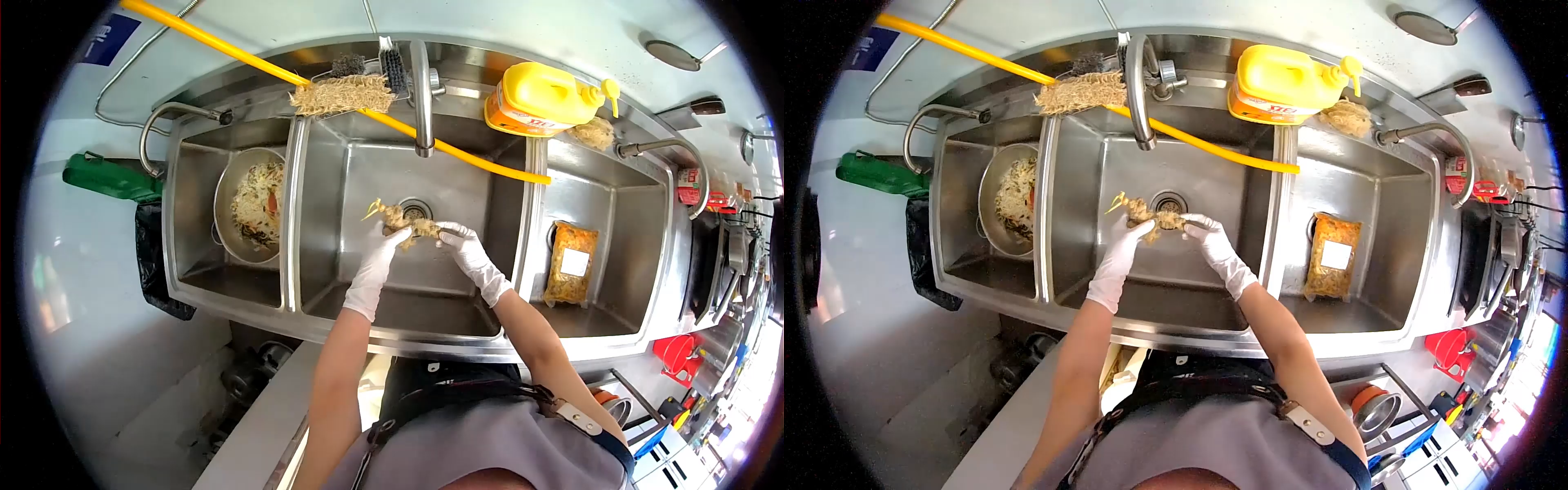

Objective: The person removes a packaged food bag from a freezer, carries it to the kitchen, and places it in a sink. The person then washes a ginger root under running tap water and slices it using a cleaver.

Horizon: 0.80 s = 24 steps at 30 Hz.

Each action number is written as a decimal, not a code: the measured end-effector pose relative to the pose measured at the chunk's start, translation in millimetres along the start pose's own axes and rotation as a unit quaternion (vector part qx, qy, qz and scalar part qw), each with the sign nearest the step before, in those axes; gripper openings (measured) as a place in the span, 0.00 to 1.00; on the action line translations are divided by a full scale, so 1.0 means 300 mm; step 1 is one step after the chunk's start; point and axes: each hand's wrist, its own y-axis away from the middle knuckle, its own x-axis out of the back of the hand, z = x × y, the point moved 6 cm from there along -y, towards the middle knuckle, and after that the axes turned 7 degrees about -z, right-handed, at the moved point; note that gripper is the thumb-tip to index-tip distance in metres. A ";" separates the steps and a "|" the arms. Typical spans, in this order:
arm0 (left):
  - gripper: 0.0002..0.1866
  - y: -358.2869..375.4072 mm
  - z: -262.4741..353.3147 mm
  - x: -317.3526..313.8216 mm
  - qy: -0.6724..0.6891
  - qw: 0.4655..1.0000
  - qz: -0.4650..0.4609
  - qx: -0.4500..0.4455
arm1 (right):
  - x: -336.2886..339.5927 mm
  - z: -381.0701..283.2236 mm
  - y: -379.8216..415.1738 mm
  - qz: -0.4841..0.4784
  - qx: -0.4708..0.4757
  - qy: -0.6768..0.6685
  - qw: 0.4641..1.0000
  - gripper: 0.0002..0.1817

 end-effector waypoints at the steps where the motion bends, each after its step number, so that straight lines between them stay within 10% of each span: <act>1: 0.17 0.008 0.018 -0.022 0.006 1.000 -0.001 0.009 | -0.015 -0.023 0.010 0.006 0.007 0.040 0.999 0.13; 12: 0.18 0.036 0.087 -0.137 0.097 0.995 -0.014 -0.023 | -0.165 -0.293 0.138 0.045 0.225 0.394 0.890 0.07; 19: 0.15 0.012 0.068 -0.147 0.174 0.982 -0.053 -0.040 | -0.264 -0.389 0.219 0.051 0.432 0.608 0.664 0.13; 24: 0.18 0.014 0.070 -0.112 0.173 0.981 -0.084 -0.033 | -0.166 -0.336 0.187 0.093 0.346 0.615 0.703 0.12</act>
